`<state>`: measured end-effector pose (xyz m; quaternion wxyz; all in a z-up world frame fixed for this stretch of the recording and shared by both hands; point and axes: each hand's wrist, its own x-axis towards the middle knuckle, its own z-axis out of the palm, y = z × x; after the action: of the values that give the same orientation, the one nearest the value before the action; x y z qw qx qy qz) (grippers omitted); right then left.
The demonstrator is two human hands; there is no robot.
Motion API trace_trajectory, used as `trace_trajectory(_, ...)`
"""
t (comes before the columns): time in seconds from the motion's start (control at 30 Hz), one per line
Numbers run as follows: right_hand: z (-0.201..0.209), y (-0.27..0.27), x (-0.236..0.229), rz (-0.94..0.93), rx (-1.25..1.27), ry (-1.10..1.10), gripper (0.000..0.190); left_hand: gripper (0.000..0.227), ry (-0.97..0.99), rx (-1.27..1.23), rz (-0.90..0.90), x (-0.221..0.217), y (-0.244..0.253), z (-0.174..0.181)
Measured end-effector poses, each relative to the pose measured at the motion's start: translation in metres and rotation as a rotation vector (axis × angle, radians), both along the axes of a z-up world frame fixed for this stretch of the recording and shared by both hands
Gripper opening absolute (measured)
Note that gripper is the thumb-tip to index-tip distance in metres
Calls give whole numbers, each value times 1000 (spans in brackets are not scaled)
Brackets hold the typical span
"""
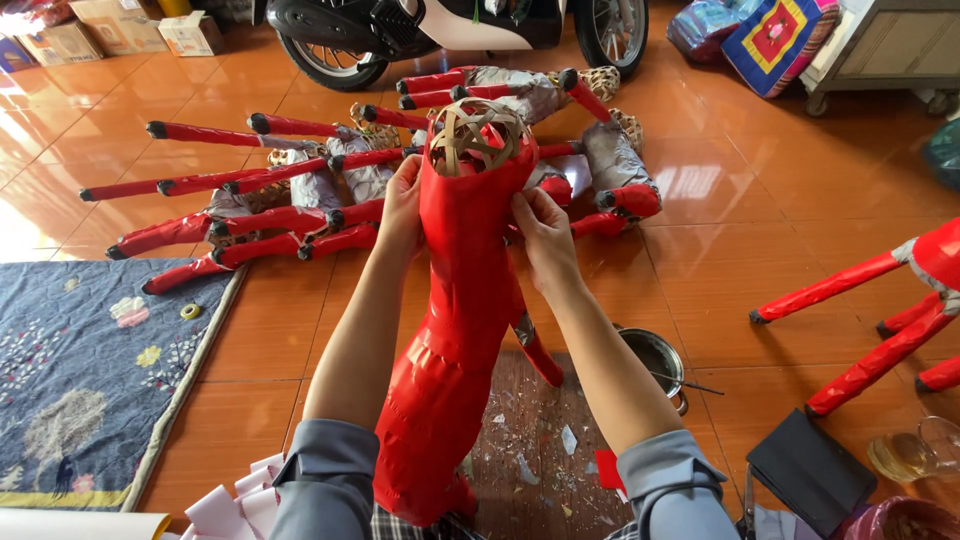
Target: Decorating a red animal-shaped craft frame by cutting and gluing paper strips onto it
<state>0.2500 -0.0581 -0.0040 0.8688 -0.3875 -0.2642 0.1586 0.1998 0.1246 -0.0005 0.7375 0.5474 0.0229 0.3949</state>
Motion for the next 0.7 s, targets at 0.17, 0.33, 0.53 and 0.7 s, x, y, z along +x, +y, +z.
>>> trace_trajectory(0.17, -2, 5, 2, 10, -15, 35, 14, 18, 9, -63, -61, -9, -13, 12)
trace_trajectory(0.33, -6, 9, 7, 20, -26, 73, 16, 17, 33, -116, -95, -1, -6, 4)
trace_trajectory(0.53, 9, 5, -9, -37, -58, 56, 18, 13, 74, -163, -90, -9, -13, 14)
trace_trajectory(0.7, 10, 6, -9, -6, -44, 59, 22, 8, 118, -135, -43, -8, -8, 8)
